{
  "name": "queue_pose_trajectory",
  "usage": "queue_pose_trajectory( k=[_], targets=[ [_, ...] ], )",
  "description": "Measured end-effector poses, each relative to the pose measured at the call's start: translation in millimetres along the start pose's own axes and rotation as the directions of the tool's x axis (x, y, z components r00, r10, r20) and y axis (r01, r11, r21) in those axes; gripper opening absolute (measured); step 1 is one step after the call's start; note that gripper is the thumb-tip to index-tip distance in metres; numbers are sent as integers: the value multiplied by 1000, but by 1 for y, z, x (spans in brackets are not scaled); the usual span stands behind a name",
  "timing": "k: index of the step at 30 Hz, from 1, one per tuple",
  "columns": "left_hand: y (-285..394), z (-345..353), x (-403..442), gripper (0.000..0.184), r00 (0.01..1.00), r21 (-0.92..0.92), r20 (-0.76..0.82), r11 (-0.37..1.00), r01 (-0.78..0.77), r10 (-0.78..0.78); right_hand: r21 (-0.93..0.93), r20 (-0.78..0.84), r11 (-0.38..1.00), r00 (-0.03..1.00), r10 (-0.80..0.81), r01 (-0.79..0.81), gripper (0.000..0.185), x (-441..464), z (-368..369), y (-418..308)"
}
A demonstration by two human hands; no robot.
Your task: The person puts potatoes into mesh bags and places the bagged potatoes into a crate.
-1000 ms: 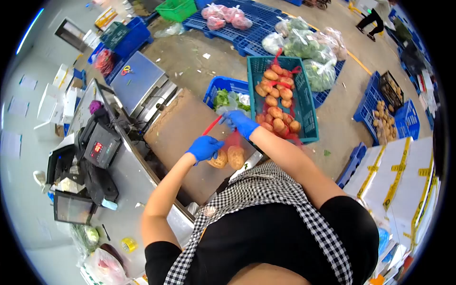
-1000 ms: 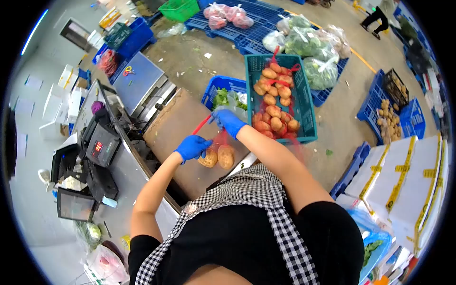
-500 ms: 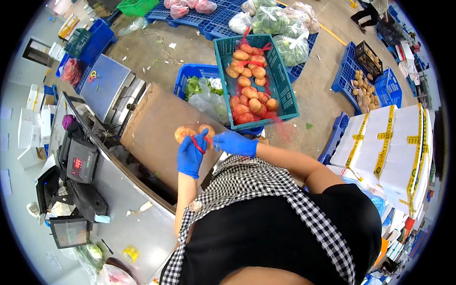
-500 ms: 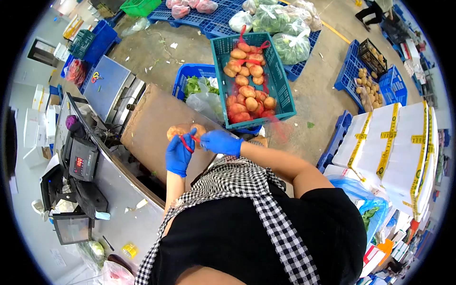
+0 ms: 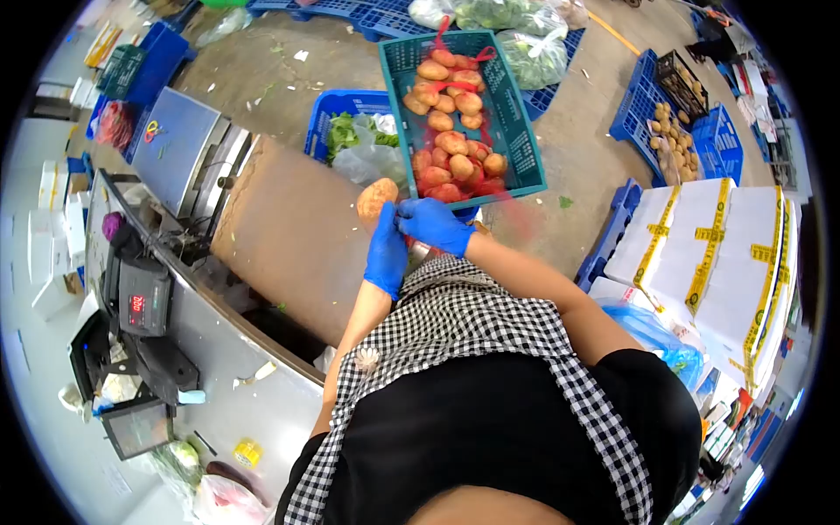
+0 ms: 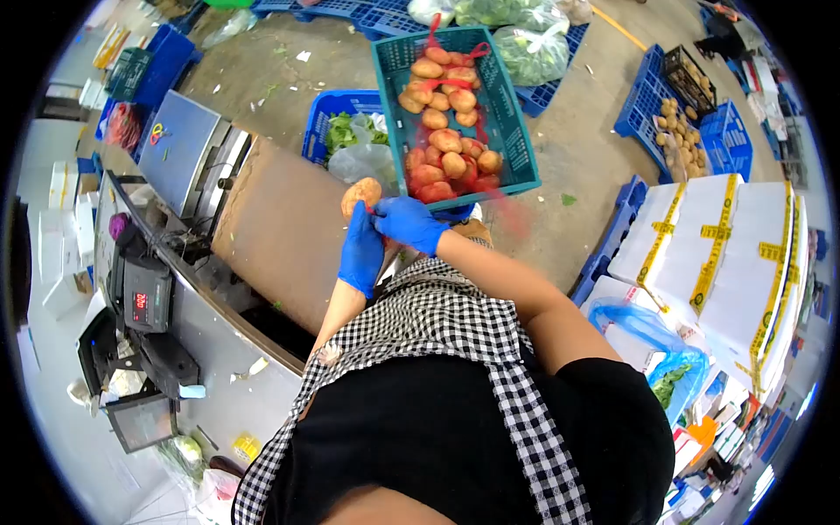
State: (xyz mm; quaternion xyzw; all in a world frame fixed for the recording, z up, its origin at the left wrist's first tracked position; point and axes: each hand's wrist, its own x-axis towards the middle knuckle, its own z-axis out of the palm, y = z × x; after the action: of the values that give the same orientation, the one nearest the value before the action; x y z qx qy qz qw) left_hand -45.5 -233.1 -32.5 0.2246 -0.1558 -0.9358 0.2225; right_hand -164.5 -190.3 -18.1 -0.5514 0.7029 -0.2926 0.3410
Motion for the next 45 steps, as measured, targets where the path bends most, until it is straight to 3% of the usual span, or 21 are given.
queue_pose_trajectory(
  k=[2, 6, 10, 13, 15, 17, 19, 22, 23, 24, 26, 27, 29, 31, 33, 35, 37, 39, 41, 44, 45],
  targets=[
    [-13, 3, 4, 40, 960, 198, -278, 977, 84, -26, -157, 46, 983, 994, 102, -93, 22, -1, -4, 11],
    [-12, -8, 45, 33, 949, 90, -226, 966, 244, -219, -203, -199, 963, 970, 139, -179, 16, -10, -22, 16],
    [-5, -11, 71, 34, 970, -64, 77, 970, 234, -229, -275, -232, 958, 973, 12, -78, 14, -16, -60, 37],
    [-11, 27, 88, 29, 877, -220, -159, 882, 416, -453, -372, -148, 927, 984, -101, 40, 13, -17, -71, 78],
    [-9, 60, 110, 38, 852, -195, -168, 864, 464, -496, -296, -236, 955, 968, -84, 11, 13, -8, -75, 96],
    [-8, 101, 127, 43, 815, -117, -235, 848, 517, -529, -235, -188, 959, 975, 117, -160, 19, -3, -102, 89],
    [-18, 77, 151, 38, 834, -133, -175, 852, 507, -523, 97, -215, 932, 907, 362, -349, 21, -3, -112, 99],
    [-38, 86, 169, 32, 894, -37, -256, 928, 371, -368, 157, -237, 938, 911, 338, -308, 19, 0, -119, 139],
    [-49, 77, 177, 28, 950, 304, -209, 908, 289, -233, 120, -299, 939, 890, 344, -323, 19, 2, -114, 158],
    [-62, 58, 182, 24, 985, 607, -133, 776, 171, -113, 92, -346, 938, 873, 344, -333, 19, 5, -103, 171],
    [-58, 71, 176, 16, 978, 819, -205, 539, 196, -44, 107, -307, 952, 901, 307, -288, 18, 16, -115, 208],
    [-56, 103, 178, 12, 929, 768, -366, 545, 336, -58, 37, -320, 958, 904, 282, -285, 18, 18, -138, 202],
    [-61, 119, 183, 18, 894, 652, -446, 695, 303, 28, -133, -163, 990, 986, 33, -55, 21, 28, -145, 195],
    [-59, 159, 184, 21, 921, 790, -341, 589, 172, 189, -158, -322, 933, 877, -357, 322, 29, 43, -142, 187],
    [-53, 168, 187, 20, 937, 748, -327, 641, 175, 126, 211, -363, 914, 896, -257, 347, 28, 51, -165, 169],
    [-43, 172, 181, 15, 925, 719, -351, 675, 166, 146, 210, 100, 943, 954, -284, 259, 22, 49, -153, 198],
    [-32, 185, 172, 15, 928, 709, -357, 677, 195, 106, 146, 61, 920, 925, -375, 364, 18, 46, -160, 208],
    [-39, 185, 171, 11, 964, 882, -220, 454, 130, 151, 153, 29, 908, 916, -400, 391, 13, 55, -157, 210],
    [-32, 184, 185, 12, 921, 909, -333, 329, 257, 201, 245, 10, 902, 929, -369, 355, 9, 82, -154, 223],
    [-37, 153, 196, 28, 813, 785, -444, 601, 151, 377, 557, 114, 830, 989, -96, 16, 10, 131, -115, 265],
    [-33, 150, 196, 31, 795, 918, -296, 386, 85, 530, 536, 75, 844, 994, -74, 22, 13, 148, -121, 261]
  ],
)
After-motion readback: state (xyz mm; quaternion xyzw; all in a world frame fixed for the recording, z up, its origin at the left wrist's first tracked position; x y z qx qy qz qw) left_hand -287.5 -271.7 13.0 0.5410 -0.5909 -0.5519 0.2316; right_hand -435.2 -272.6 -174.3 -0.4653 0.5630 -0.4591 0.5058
